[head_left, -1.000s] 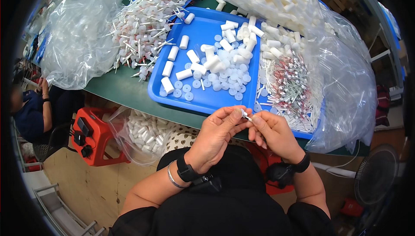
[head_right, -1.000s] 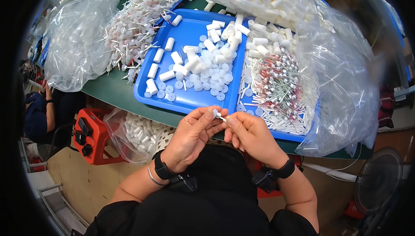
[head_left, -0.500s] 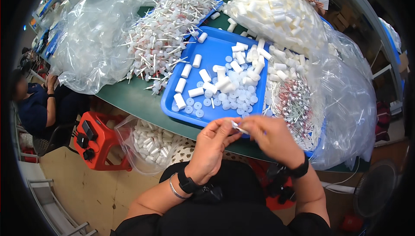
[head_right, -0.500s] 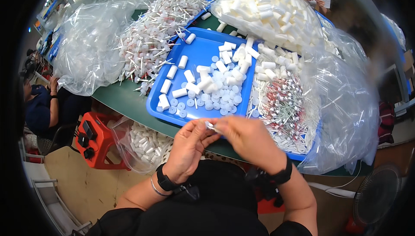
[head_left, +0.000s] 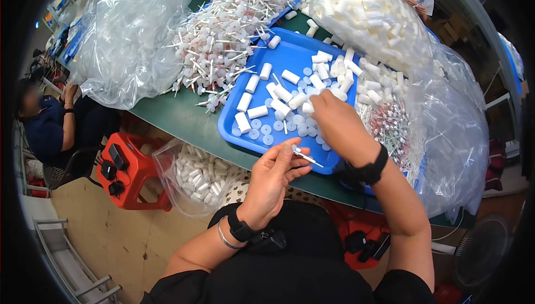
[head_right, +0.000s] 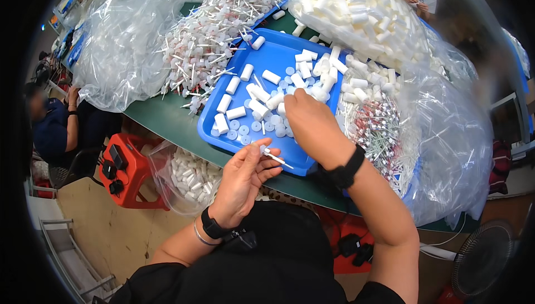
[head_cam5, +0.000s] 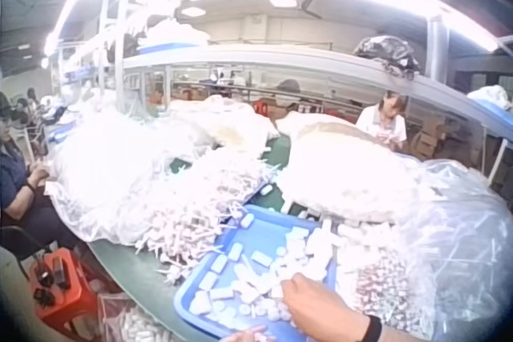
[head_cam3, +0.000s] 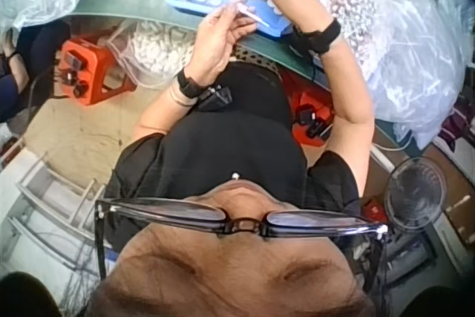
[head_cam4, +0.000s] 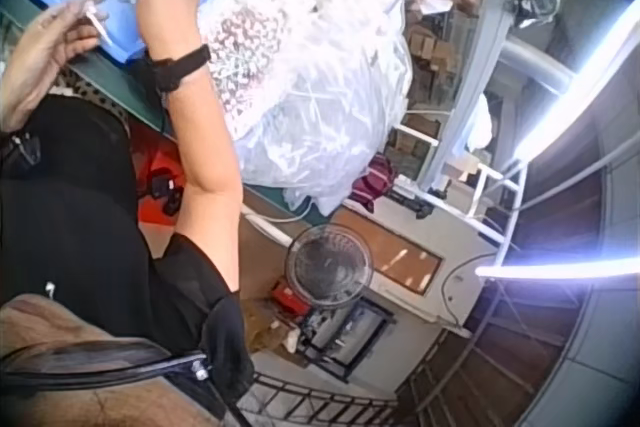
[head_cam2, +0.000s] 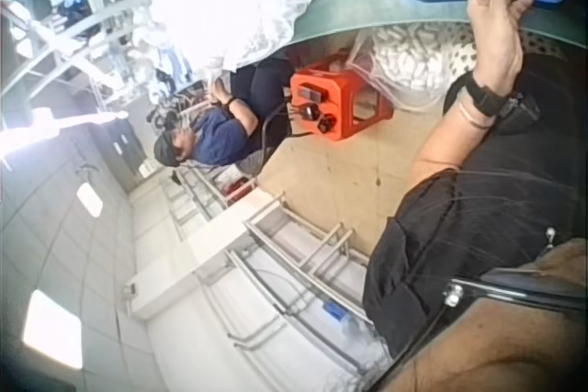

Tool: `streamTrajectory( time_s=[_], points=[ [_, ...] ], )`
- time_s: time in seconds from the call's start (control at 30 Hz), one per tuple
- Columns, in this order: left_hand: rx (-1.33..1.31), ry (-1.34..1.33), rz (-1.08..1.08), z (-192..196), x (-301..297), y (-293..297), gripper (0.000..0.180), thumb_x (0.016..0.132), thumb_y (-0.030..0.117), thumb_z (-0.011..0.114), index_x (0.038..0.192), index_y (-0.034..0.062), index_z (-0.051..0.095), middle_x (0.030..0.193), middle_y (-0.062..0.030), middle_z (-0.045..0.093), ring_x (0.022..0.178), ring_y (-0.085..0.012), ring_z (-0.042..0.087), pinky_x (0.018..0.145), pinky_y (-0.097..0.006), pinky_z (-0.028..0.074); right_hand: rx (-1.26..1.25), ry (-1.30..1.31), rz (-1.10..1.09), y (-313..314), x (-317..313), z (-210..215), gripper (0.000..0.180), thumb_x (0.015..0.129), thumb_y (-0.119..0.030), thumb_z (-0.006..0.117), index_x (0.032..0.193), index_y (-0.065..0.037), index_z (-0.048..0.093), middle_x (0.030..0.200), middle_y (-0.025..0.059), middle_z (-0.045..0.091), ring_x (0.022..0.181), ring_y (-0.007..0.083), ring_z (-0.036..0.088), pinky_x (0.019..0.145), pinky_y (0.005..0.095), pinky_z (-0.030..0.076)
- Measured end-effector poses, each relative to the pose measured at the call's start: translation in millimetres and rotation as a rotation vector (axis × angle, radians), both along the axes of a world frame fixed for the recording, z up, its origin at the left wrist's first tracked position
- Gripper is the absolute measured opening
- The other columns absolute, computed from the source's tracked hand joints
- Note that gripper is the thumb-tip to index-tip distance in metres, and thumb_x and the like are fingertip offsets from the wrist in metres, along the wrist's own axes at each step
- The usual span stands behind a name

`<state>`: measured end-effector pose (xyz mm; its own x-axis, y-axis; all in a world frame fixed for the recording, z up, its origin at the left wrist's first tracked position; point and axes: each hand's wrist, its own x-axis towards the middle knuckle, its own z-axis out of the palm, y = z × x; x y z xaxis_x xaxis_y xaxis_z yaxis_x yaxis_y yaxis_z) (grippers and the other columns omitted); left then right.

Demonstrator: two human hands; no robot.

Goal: The person assembles small white cylindrical plastic components by inserting thin sticks into them. They pick up a cylinder and a stick from a blue tray, insert the stick into the cylinder, and place the assembled unit into a clear plastic bag. The process is repeated continuously throughout the video.

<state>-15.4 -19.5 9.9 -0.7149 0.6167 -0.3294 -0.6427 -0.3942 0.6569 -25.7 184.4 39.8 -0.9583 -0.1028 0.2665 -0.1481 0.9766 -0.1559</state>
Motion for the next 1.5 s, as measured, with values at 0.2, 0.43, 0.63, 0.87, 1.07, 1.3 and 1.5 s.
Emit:
streamTrajectory(
  time_s=[0.2, 0.43, 0.63, 0.87, 1.07, 1.3, 1.5],
  points=[
    [0.114, 0.077, 0.030, 10.3, -1.5, 2.1, 0.036, 0.107, 0.031, 0.056, 0.126, 0.0012, 0.063, 0.127, -0.0076, 0.064, 0.105, -0.0150, 0.064, 0.086, -0.029, 0.055, -0.462, -0.126, -0.075, -19.1, 63.3, 31.8, 0.020, 0.093, -0.008, 0.066, 0.109, 0.000, 0.058, 0.096, 0.0194, 0.064, 0.085, 0.0428, 0.065, 0.067, 0.0455, 0.052],
    [0.105, 0.033, -0.078, -6.2, 5.2, 11.6, 0.033, 0.104, 0.029, 0.062, 0.125, 0.0034, 0.065, 0.105, -0.0054, 0.069, 0.083, -0.0083, 0.060, 0.074, -0.023, 0.050, -0.586, -0.076, -0.041, -29.5, 95.3, 24.7, 0.017, 0.086, -0.003, 0.075, 0.099, -0.002, 0.064, 0.092, 0.0126, 0.065, 0.075, 0.0295, 0.067, 0.064, 0.0367, 0.053],
    [-0.017, 0.193, -0.061, 2.4, 9.7, 15.1, 0.032, 0.104, 0.019, 0.062, 0.128, -0.0013, 0.064, 0.098, -0.0043, 0.068, 0.082, -0.0076, 0.062, 0.079, -0.022, 0.053, -0.968, -0.199, -0.173, -27.1, 103.3, 26.7, 0.018, 0.092, -0.004, 0.071, 0.104, 0.002, 0.060, 0.095, 0.0125, 0.067, 0.083, 0.0191, 0.072, 0.069, 0.0312, 0.056],
    [0.021, 0.204, -0.234, 3.8, 3.1, 5.9, 0.036, 0.104, 0.013, 0.060, 0.137, -0.0025, 0.058, 0.111, -0.0066, 0.068, 0.093, -0.0083, 0.063, 0.085, -0.024, 0.054, -1.094, -0.505, -0.143, -15.2, 96.2, 40.1, 0.019, 0.099, -0.006, 0.063, 0.111, 0.002, 0.052, 0.085, 0.0092, 0.069, 0.080, 0.0133, 0.073, 0.066, 0.0256, 0.054],
    [0.026, 0.272, -0.091, 9.6, -16.5, -11.3, 0.039, 0.101, 0.011, 0.066, 0.136, -0.0013, 0.055, 0.112, -0.0076, 0.066, 0.090, -0.0109, 0.065, 0.082, -0.026, 0.055, -0.703, -0.356, 0.093, -8.2, 13.5, 66.6, 0.022, 0.098, -0.022, 0.064, 0.102, -0.001, 0.068, 0.080, 0.0185, 0.069, 0.076, 0.0344, 0.070, 0.068, 0.0402, 0.053],
    [0.019, 0.321, -0.187, 1.8, -13.6, -20.1, 0.034, 0.107, 0.015, 0.053, 0.136, 0.0062, 0.039, 0.116, -0.0136, 0.066, 0.085, -0.0128, 0.064, 0.076, -0.028, 0.055, -0.098, -0.206, -0.112, -21.4, -114.8, 4.9, 0.024, 0.089, -0.023, 0.069, 0.095, 0.000, 0.073, 0.091, 0.0243, 0.073, 0.089, 0.0416, 0.071, 0.080, 0.0478, 0.056],
    [-0.039, 0.250, -0.230, 7.6, -17.6, -27.0, 0.026, 0.106, 0.020, 0.056, 0.126, 0.0027, 0.054, 0.109, -0.0082, 0.065, 0.081, -0.0101, 0.060, 0.076, -0.027, 0.052, 0.005, -0.293, -0.145, -21.1, -128.5, -7.3, 0.016, 0.080, -0.015, 0.073, 0.090, -0.002, 0.075, 0.095, 0.0220, 0.074, 0.092, 0.0384, 0.072, 0.081, 0.0476, 0.057]
  ],
)
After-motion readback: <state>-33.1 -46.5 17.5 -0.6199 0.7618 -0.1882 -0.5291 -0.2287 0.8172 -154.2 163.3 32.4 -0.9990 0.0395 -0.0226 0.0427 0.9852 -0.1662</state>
